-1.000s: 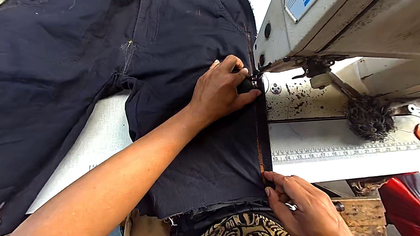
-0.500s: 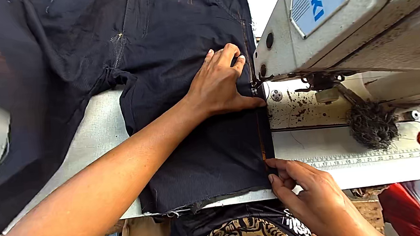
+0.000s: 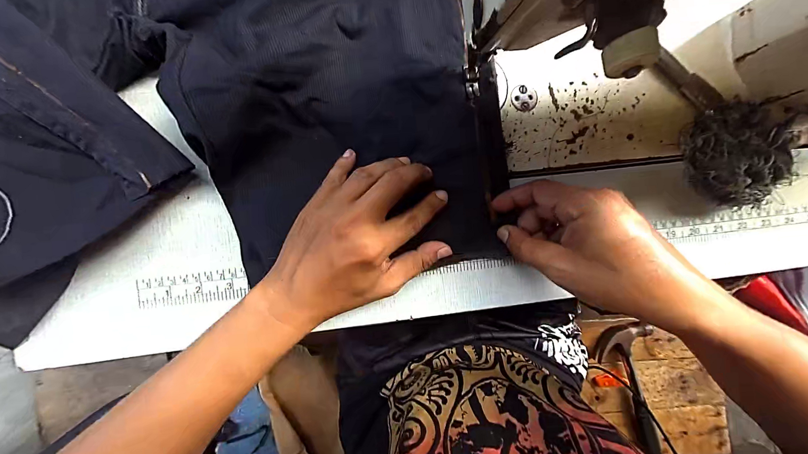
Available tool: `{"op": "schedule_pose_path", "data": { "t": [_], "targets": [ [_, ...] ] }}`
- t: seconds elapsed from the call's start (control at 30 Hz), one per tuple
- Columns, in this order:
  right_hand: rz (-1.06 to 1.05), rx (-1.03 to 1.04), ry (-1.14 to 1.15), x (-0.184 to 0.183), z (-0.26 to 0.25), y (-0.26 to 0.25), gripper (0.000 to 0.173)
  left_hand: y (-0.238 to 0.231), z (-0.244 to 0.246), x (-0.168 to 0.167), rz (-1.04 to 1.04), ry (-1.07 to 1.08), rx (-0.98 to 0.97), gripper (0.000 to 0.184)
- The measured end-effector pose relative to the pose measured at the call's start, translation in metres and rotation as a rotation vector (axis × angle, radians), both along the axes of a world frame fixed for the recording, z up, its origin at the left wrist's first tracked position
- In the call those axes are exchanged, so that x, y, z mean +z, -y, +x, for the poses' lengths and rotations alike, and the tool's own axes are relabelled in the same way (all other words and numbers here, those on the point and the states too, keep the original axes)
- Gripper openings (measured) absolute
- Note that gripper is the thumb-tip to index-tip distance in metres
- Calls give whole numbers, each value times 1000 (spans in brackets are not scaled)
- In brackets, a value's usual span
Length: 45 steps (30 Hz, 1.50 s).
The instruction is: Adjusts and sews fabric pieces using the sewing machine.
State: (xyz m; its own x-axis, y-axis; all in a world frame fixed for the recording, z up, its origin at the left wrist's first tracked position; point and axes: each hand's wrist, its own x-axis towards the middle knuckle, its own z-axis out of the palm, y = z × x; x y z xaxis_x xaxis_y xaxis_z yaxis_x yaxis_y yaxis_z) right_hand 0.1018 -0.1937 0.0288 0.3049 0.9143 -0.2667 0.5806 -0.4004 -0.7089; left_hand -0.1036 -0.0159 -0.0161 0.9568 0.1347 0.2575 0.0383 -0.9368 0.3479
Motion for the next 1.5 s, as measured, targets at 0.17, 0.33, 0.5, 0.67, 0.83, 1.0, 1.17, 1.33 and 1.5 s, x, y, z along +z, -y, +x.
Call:
{"op": "schedule_pose_path", "data": {
  "t": [0.17,0.33,0.5,0.67,0.83,1.0,1.17,1.33,1.5],
  "targets": [
    [-16,32,27,2,1,-4,22,14,19,23,23,32,17,46],
    [-53,-89,-374,11,15,-11,17,44,29,5,68,153,82,52],
    [-115,-272,-884,13,28,-21,11,50,35,10,11,246,126,25],
    [71,-182,-821,13,33,-18,19,37,40,23,-311,153,147,20],
    [531,148,-100,-12,42,-16,46,24,41,29,-468,98,109,19],
    [594,288,-79,-18,44,-29,32,22,43,31,-462,83,82,18],
    [595,193,-174,-15,40,-28,23,23,42,30,-463,127,84,17],
    [651,138,-171,-22,34,-26,20,30,46,38,-563,164,188,20],
    [768,102,-146,-24,29,-25,24,28,47,49,-723,141,202,14]
  ]
}}
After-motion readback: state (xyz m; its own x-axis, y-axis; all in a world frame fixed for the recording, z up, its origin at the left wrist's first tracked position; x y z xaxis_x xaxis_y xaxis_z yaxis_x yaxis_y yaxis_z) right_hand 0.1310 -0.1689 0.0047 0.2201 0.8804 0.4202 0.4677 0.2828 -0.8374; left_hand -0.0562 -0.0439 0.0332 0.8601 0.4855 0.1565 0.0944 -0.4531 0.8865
